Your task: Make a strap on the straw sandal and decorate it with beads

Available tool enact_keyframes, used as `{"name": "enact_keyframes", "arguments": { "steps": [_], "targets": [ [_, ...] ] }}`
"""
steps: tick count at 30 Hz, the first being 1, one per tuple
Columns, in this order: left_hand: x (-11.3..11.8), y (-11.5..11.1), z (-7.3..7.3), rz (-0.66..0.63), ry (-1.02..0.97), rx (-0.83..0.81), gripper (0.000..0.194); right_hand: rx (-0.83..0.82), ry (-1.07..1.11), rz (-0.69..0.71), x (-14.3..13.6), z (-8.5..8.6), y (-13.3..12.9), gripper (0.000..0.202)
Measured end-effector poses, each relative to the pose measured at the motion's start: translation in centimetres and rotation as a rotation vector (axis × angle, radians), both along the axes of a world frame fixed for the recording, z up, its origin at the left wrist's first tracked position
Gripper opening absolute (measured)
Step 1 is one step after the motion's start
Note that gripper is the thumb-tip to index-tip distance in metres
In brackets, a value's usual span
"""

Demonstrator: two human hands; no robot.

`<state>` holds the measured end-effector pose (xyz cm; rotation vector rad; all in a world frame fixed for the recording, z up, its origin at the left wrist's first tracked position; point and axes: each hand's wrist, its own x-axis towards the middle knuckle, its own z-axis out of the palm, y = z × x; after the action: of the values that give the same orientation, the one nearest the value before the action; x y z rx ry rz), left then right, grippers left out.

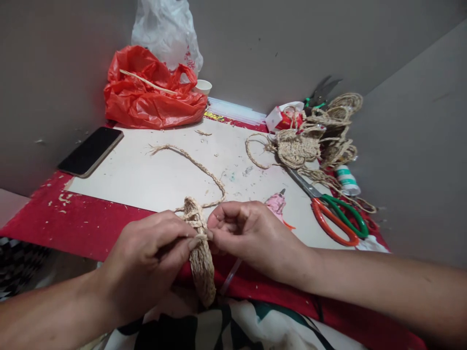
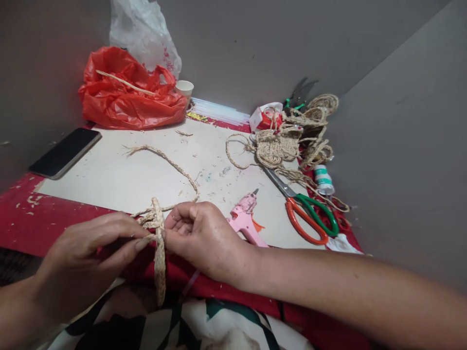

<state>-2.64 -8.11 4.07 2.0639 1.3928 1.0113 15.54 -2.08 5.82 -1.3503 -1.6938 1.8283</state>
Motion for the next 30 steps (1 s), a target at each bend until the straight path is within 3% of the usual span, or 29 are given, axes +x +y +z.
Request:
{"name": "enact_keyframes", "arguments": {
  "steps": [4,11,16,20,30],
  "targets": [
    [0.3,0.2,0.7,0.055,-0.089,-0.286,0.016,0.012,0.01,0.008,-0.3,-0.1,-0.1,0.024],
    [1.0,-0.1,-0.5,0.074,0.219,0.016,0.023,-0.051,0.07,-0.03,-0.2,-0.5,-0.4,0.02],
    [1.2,-0.3,-0.4,0.186,-0.121,-0.221,0.01,-0.024,0.093,-0.018,0.1,-0.5,-0.3,0.016],
    [1.1,-0.3,-0.1,0.165,-0.24,-0.342,0.012,-0.017,0.078,-0.012,0.1,-0.7,-0.3,0.013],
    [0.9,-0.4,-1.0,0.071,0.076,-0.01,0.01,0.009,0.076,0.01,0.3,-1.0,-0.5,0.025]
  ]
}}
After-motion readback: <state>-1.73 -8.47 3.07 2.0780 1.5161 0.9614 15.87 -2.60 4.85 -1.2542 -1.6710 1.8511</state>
